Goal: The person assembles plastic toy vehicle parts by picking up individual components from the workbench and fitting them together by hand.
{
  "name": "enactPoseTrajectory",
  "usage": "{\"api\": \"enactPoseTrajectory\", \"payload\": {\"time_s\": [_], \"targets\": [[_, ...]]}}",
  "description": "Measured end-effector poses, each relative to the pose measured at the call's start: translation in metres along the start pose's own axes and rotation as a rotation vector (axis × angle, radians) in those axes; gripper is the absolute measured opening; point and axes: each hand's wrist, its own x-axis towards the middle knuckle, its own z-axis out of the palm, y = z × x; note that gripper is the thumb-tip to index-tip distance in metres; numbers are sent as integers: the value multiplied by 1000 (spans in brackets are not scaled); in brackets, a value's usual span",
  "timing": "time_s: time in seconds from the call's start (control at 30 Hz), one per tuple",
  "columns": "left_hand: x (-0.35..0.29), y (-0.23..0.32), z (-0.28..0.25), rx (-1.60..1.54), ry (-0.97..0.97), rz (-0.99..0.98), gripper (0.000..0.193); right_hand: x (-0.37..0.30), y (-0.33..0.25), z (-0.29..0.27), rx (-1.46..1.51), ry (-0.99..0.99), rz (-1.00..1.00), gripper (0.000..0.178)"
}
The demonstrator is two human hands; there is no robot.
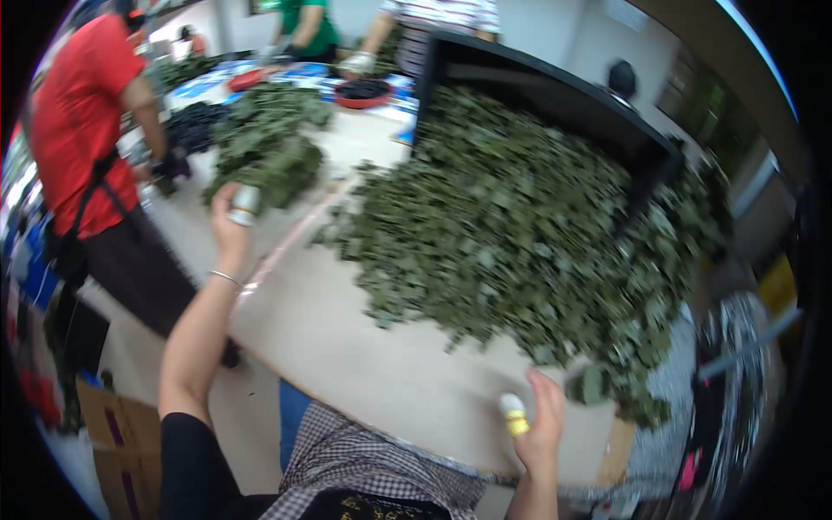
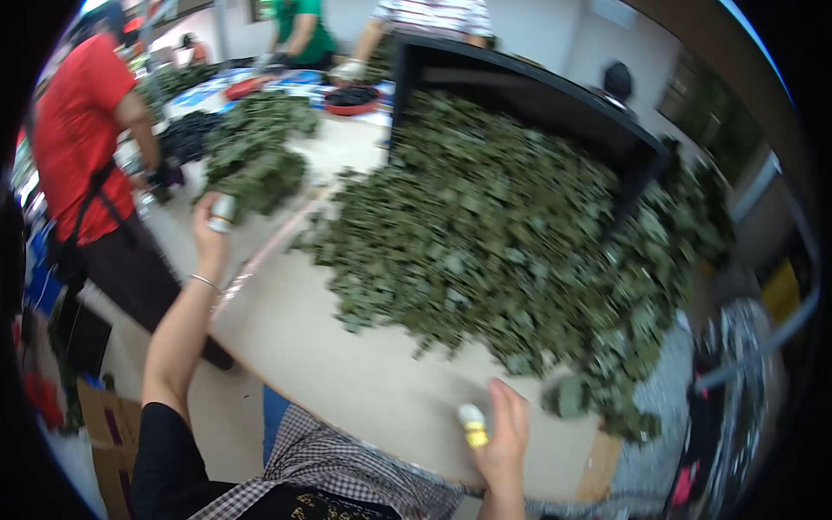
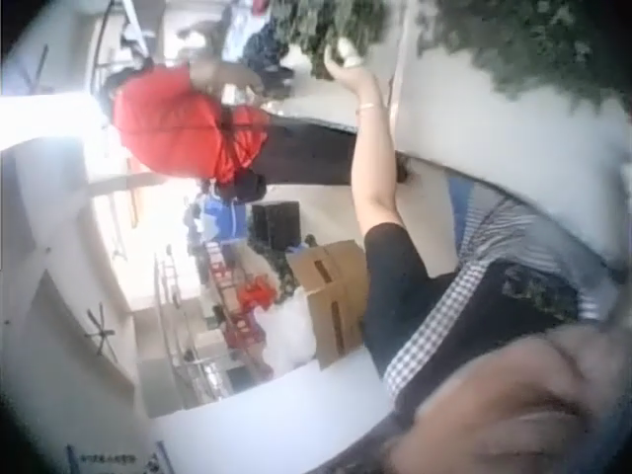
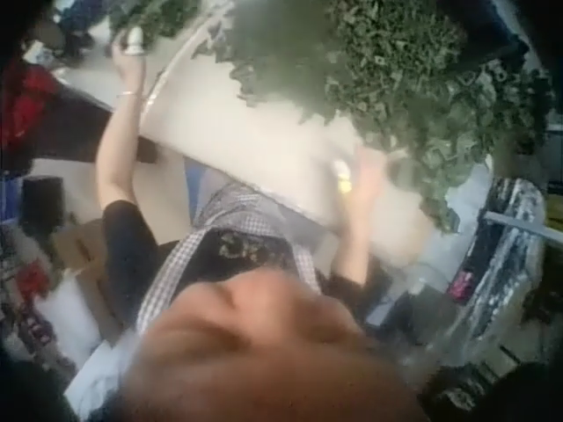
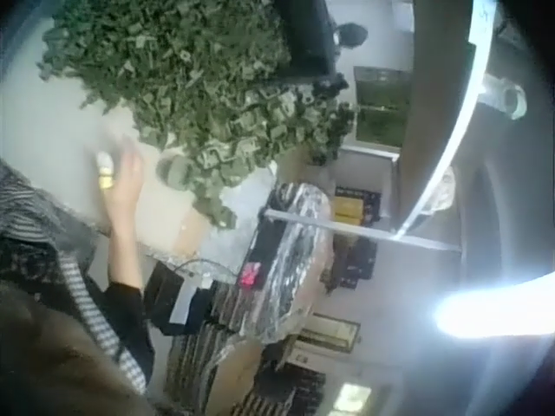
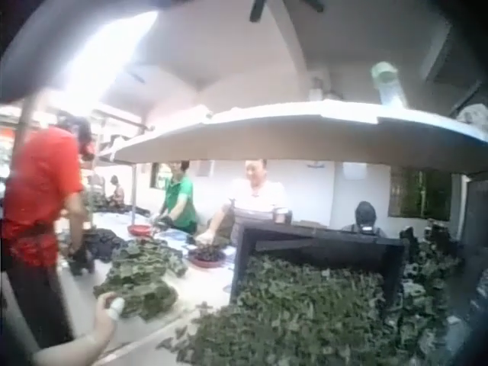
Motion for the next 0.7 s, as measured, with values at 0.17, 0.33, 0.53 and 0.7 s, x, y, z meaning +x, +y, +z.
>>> {"api": "enactPoseTrajectory", "payload": {"time_s": [0.17,0.33,0.53,0.7], "targets": [[91,-116,-56,679,-93,-229,48,-14,12,-8,-20,-20,50,54],[58,-96,-16,890,142,-24,59,-20,37,-33,-319,253,257,58],[-27,-18,-7,442,-278,264,44,-16,93,-22,-690,246,193,54],[-159,100,13,78,-754,7,49,-24,59,-34,-528,396,175,46]]}}
